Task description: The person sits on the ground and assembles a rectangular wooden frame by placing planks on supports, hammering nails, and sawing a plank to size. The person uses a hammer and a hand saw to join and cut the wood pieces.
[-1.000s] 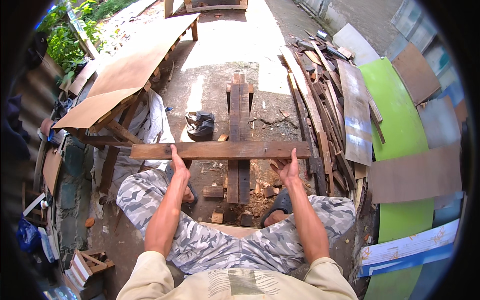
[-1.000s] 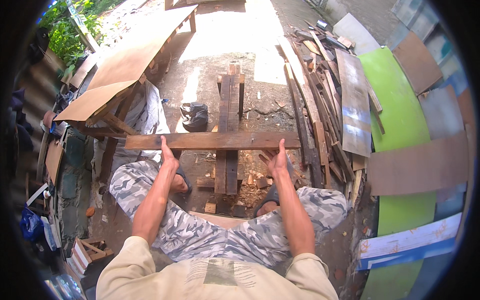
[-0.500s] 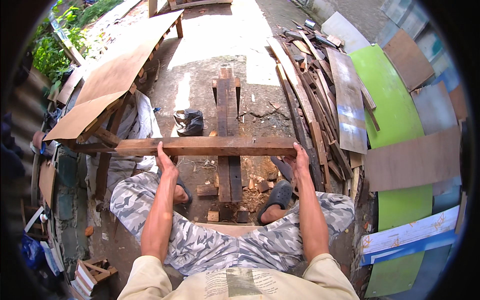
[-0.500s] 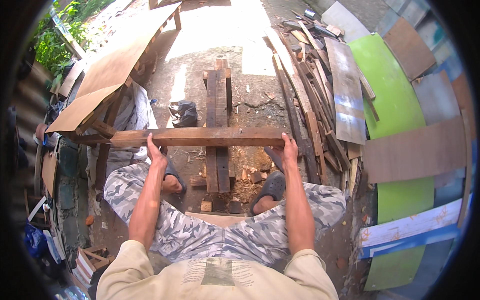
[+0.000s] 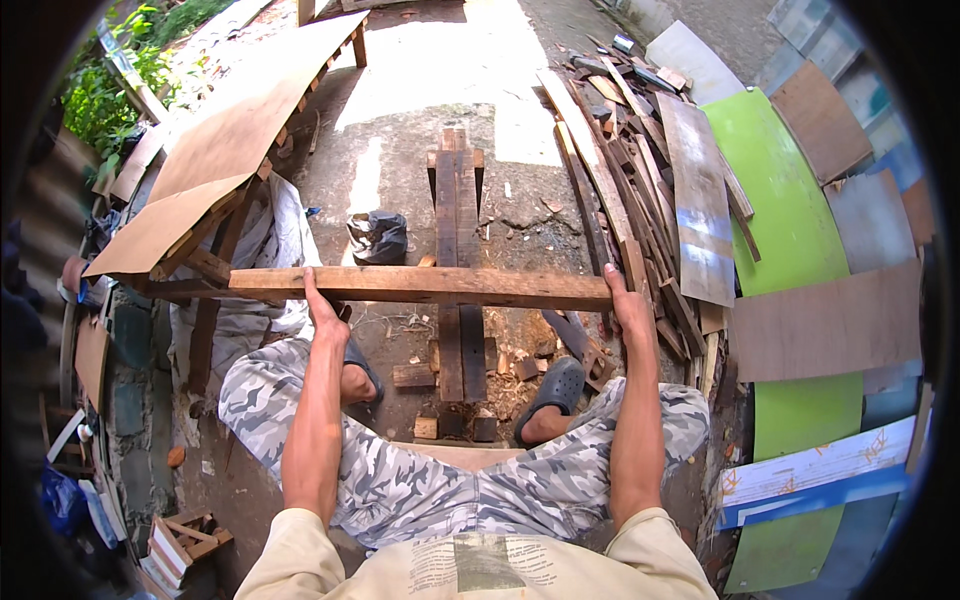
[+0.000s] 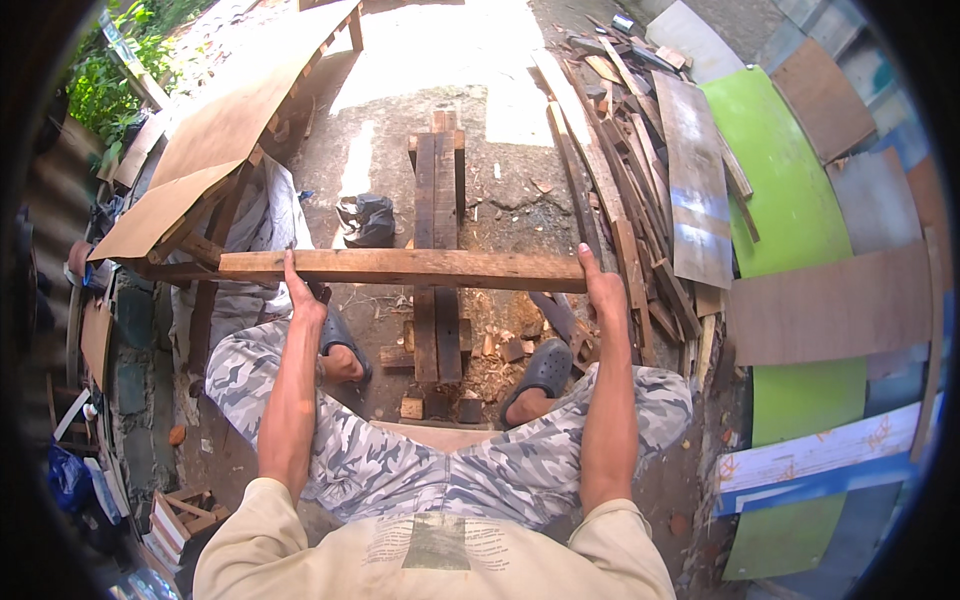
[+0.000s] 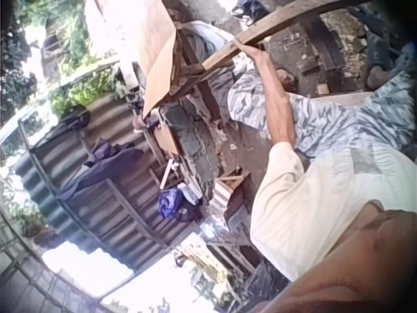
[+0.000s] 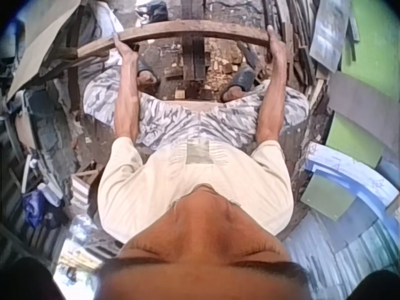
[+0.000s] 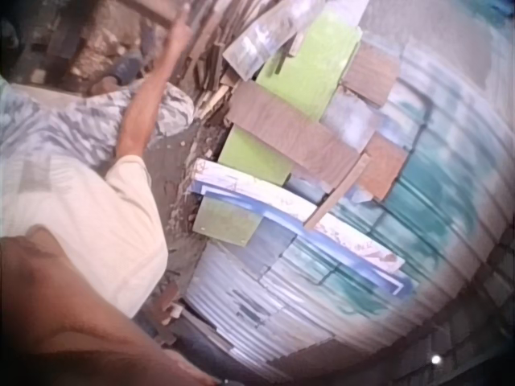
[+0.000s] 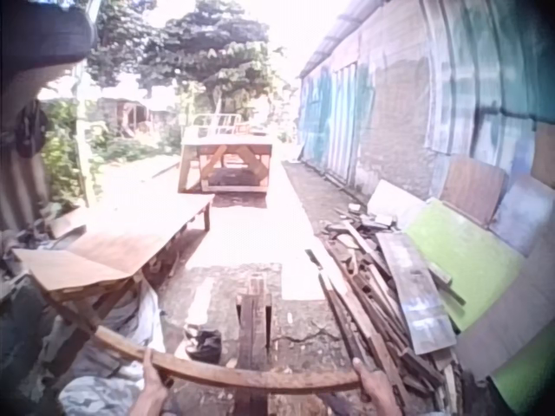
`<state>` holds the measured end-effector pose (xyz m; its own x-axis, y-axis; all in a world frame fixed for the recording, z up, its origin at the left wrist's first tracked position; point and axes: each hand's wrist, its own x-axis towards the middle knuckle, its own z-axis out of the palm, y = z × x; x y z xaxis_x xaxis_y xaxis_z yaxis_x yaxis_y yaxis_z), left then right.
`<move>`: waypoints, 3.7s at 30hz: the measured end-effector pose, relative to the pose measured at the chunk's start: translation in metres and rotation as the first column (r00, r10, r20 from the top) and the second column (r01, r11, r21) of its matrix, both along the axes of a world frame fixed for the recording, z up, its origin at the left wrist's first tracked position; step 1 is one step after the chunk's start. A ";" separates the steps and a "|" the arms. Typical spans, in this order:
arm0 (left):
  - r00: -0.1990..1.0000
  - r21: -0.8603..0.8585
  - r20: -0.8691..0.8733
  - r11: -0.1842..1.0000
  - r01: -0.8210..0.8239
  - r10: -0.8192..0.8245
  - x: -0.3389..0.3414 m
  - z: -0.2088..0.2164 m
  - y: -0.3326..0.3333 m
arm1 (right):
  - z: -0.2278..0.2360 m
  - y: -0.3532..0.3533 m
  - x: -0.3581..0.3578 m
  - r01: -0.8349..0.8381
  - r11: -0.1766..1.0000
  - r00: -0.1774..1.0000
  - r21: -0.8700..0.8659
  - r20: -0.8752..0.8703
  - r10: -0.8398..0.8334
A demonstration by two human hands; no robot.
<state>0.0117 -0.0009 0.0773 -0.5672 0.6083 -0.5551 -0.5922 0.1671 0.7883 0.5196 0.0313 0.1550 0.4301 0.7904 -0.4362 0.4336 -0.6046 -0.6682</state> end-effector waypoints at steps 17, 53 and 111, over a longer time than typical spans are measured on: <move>0.992 0.036 0.108 0.996 -0.076 0.072 0.017 -0.005 -0.004 | -0.024 0.000 0.013 -0.108 0.956 0.993 -0.272 0.024 0.119; 0.981 -0.193 -0.193 0.980 -0.049 0.011 0.023 -0.035 -0.019 | -0.022 0.003 -0.008 -0.085 0.944 0.825 -0.318 0.508 0.245; 0.936 0.079 0.340 0.995 0.063 -0.086 0.060 -0.024 -0.010 | -0.037 -0.028 -0.072 -0.882 0.458 0.406 0.111 0.672 0.619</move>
